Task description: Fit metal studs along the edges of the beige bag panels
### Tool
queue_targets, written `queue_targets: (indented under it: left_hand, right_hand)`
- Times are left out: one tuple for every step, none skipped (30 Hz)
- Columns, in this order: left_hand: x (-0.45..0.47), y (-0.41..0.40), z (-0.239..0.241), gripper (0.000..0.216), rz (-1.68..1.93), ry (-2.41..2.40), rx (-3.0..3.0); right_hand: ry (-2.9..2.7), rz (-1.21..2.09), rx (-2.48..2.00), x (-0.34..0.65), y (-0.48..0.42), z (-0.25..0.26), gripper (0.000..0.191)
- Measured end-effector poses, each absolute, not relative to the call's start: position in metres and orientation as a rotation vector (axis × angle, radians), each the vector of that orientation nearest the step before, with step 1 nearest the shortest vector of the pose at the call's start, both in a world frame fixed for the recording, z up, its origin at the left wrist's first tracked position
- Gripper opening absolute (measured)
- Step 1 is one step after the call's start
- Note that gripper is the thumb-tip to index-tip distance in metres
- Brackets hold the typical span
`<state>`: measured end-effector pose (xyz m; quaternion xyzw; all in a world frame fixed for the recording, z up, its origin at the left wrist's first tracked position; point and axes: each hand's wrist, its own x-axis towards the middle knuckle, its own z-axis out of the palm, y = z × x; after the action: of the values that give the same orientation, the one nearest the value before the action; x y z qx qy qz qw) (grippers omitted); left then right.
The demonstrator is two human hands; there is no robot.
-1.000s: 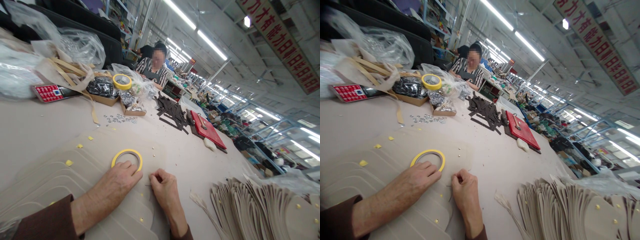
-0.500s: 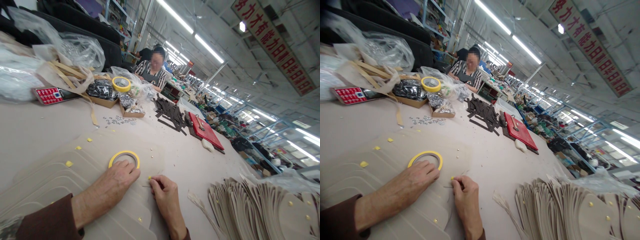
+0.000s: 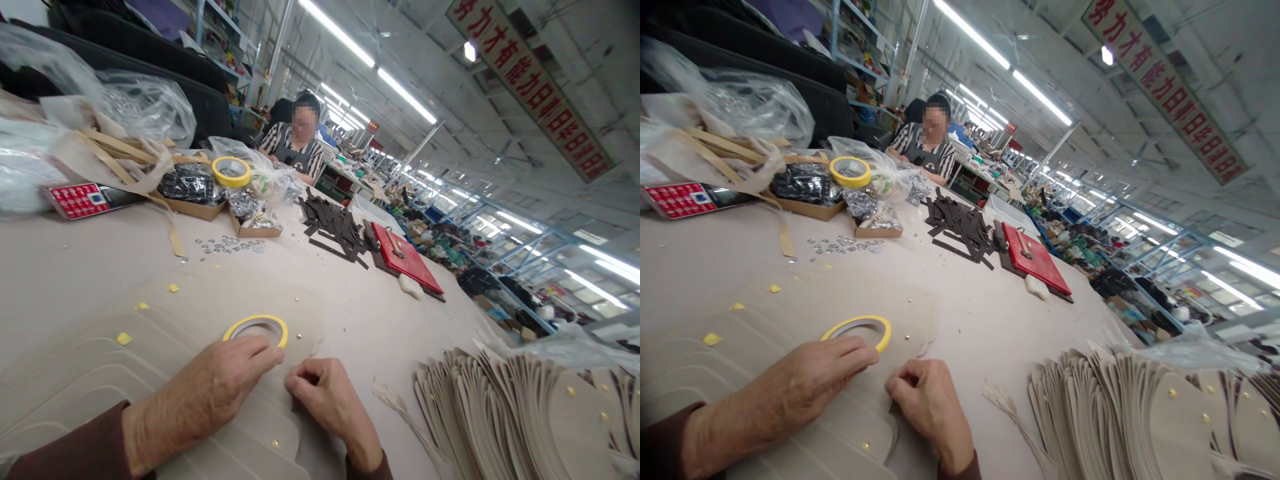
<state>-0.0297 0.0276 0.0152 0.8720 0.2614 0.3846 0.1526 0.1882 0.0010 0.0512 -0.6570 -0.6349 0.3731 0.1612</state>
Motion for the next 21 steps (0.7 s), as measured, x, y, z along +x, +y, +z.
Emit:
queue_targets:
  left_hand:
    - [-0.030, 0.028, 0.013, 0.041, 1.140, 0.721, 2.521]
    - [-0.029, 0.028, 0.011, 0.044, 1.169, 0.699, 2.538]
    - [-0.029, 0.028, 0.008, 0.046, 1.186, 0.691, 2.546]
    - [-0.029, 0.027, 0.005, 0.045, 1.185, 0.696, 2.545]
    - [-0.028, 0.027, 0.003, 0.044, 1.178, 0.708, 2.536]
    - [-0.027, 0.027, 0.002, 0.041, 1.182, 0.720, 2.520]
    - [-0.026, 0.027, 0.002, 0.038, 1.192, 0.728, 2.505]
    - [-0.026, 0.027, 0.002, 0.037, 1.206, 0.731, 2.494]
    - [-0.025, 0.027, 0.002, 0.035, 1.213, 0.733, 2.486]
    - [-0.024, 0.026, 0.003, 0.034, 1.215, 0.735, 2.480]
    - [-0.024, 0.026, 0.004, 0.033, 1.212, 0.743, 2.474]
    - [-0.023, 0.026, 0.004, 0.031, 1.205, 0.753, 2.466]
    - [-0.023, 0.025, 0.005, 0.030, 1.194, 0.765, 2.457]
    - [-0.023, 0.025, 0.005, 0.030, 1.193, 0.774, 2.453]
    - [-0.023, 0.025, 0.005, 0.030, 1.195, 0.782, 2.454]
    - [-0.022, 0.024, 0.006, 0.030, 1.197, 0.790, 2.455]
    - [-0.022, 0.024, 0.006, 0.030, 1.198, 0.799, 2.455]
    - [-0.022, 0.024, 0.006, 0.029, 1.203, 0.803, 2.451]
    - [-0.021, 0.024, 0.006, 0.029, 1.211, 0.810, 2.445]
    - [-0.021, 0.024, 0.006, 0.029, 1.219, 0.825, 2.435]
    - [-0.020, 0.025, 0.006, 0.029, 1.221, 0.842, 2.424]
  right_hand:
    - [-1.799, 1.078, -1.830, 0.189, 0.001, 0.052, 0.018]
    - [-1.792, 1.024, -1.767, 0.189, 0.000, 0.053, 0.018]
    - [-1.790, 0.932, -1.684, 0.188, 0.000, 0.052, 0.018]
    - [-1.795, 0.825, -1.580, 0.187, 0.000, 0.051, 0.019]
    - [-1.806, 0.718, -1.465, 0.184, 0.000, 0.050, 0.019]
    - [-1.829, 0.629, -1.353, 0.182, -0.001, 0.049, 0.020]
    - [-1.870, 0.558, -1.254, 0.179, -0.001, 0.048, 0.019]
    - [-1.918, 0.492, -1.179, 0.177, -0.001, 0.047, 0.019]
    - [-1.956, 0.423, -1.127, 0.174, -0.001, 0.045, 0.018]
    - [-1.985, 0.359, -1.090, 0.172, -0.001, 0.044, 0.018]
    - [-2.007, 0.304, -1.062, 0.170, -0.002, 0.042, 0.018]
    - [-2.023, 0.256, -1.037, 0.168, -0.001, 0.040, 0.017]
    - [-2.031, 0.211, -1.012, 0.166, -0.001, 0.038, 0.017]
    - [-2.035, 0.162, -0.995, 0.164, -0.001, 0.037, 0.017]
    - [-2.038, 0.099, -0.987, 0.163, -0.001, 0.035, 0.017]
    - [-2.036, 0.024, -0.992, 0.162, -0.001, 0.034, 0.017]
    - [-2.029, -0.054, -1.007, 0.161, -0.001, 0.033, 0.017]
    - [-2.019, -0.124, -1.025, 0.160, -0.001, 0.032, 0.017]
    - [-2.008, -0.177, -1.043, 0.159, -0.001, 0.032, 0.018]
    - [-1.997, -0.208, -1.059, 0.159, -0.001, 0.031, 0.018]
    - [-1.986, -0.219, -1.069, 0.158, -0.002, 0.031, 0.018]
